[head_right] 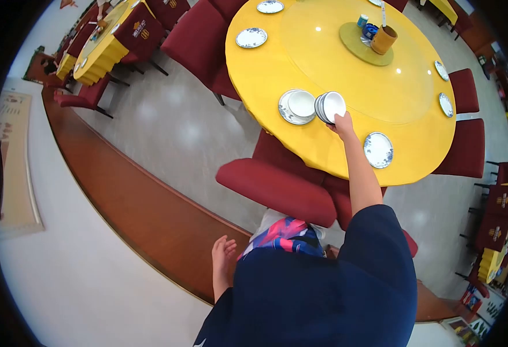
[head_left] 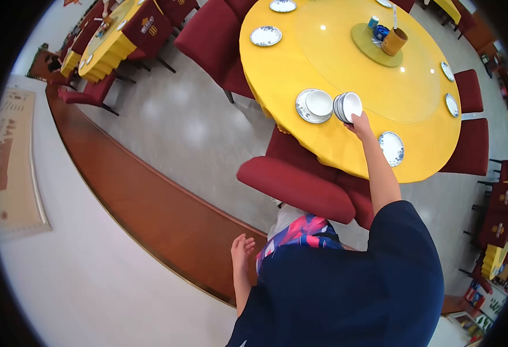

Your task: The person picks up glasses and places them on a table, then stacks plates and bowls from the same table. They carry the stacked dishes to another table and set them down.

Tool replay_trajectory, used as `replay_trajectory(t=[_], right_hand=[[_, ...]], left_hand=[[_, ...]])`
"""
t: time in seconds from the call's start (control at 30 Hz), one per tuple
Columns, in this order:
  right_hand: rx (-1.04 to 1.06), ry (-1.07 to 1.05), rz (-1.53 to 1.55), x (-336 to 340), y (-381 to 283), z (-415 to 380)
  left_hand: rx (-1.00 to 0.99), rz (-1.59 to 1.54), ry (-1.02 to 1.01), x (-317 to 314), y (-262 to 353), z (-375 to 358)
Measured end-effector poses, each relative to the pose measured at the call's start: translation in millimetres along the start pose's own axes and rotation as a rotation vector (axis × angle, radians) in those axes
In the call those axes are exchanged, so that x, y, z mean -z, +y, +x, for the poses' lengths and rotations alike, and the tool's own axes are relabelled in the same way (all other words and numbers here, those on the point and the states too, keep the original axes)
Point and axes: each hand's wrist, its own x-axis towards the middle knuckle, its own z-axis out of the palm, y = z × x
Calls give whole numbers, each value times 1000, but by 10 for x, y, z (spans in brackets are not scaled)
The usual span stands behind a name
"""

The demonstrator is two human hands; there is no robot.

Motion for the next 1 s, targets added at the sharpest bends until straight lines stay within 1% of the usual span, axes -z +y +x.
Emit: replay_trajectory(t=[0.03, 0.1, 0.13, 0.17, 0.23, 0.3, 0.33, 0.37, 0.43, 0.47, 0.53, 0.6, 0.67, 0.7, 0.73, 0.77, 0.8, 0.83, 0.9, 0.93, 1.0], right_hand=[[-5, 8, 12, -194, -24, 56], [-12, -24, -121, -415, 16, 182], [-21, 90, -165, -509, 124, 336], [-30, 99, -178, -571, 111, 282], [-23, 217, -261, -817, -53, 191], [-63, 219, -273, -941, -115, 167], [-79, 260, -281, -1009, -153, 102], [-96, 301, -293, -1056, -168, 64], [-105, 328, -259, -1099, -82, 131], [-101, 340, -218, -1133, -54, 186], [-101, 369, -193, -1239, -22, 177], [-93, 409, -154, -1292, 42, 165], [-118, 335, -60, -1312, 113, 213], [-107, 346, -57, -1382, 51, 204], [-158, 378, -84, -1423, 32, 168], [-222, 412, -116, -1371, 159, 158], [-301, 437, -224, -1320, 208, 232], [-308, 456, -218, -1266, 283, 254], [-299, 463, -389, -1250, 303, 230], [-274, 491, -350, -1212, 381, 252], [-194, 532, -62, -1248, 522, 270]], left_hand=[[-2, 15, -1, 118, 54, 100], [-26, -3, 60, 414, 13, 273], [-19, -34, 137, 544, -33, 315], [-1, -35, 133, 708, -148, 352], [61, -95, 256, 1146, -451, 499], [246, -214, 285, 1624, -734, 656], [252, -202, 276, 2247, -1406, 515], [324, -18, 360, 2352, -1489, 966], [314, -9, 342, 2413, -988, 1100], [289, -13, 330, 2378, -770, 1196], [232, -12, 304, 2502, -337, 1442], [164, -4, 266, 2585, 224, 1715], [93, -12, 219, 2621, 667, 2075], [60, -17, 198, 2638, 869, 2247], [36, -20, 180, 2675, 1026, 2371], [24, -19, 170, 2787, 1112, 2418], [10, -12, 158, 2908, 1224, 2473], [-13, -3, 139, 2929, 1396, 2661], [21, 62, 144, 2943, 1923, 2808], [45, 106, 165, 2918, 2158, 2905], [34, 151, 138, 2876, 2550, 3043]])
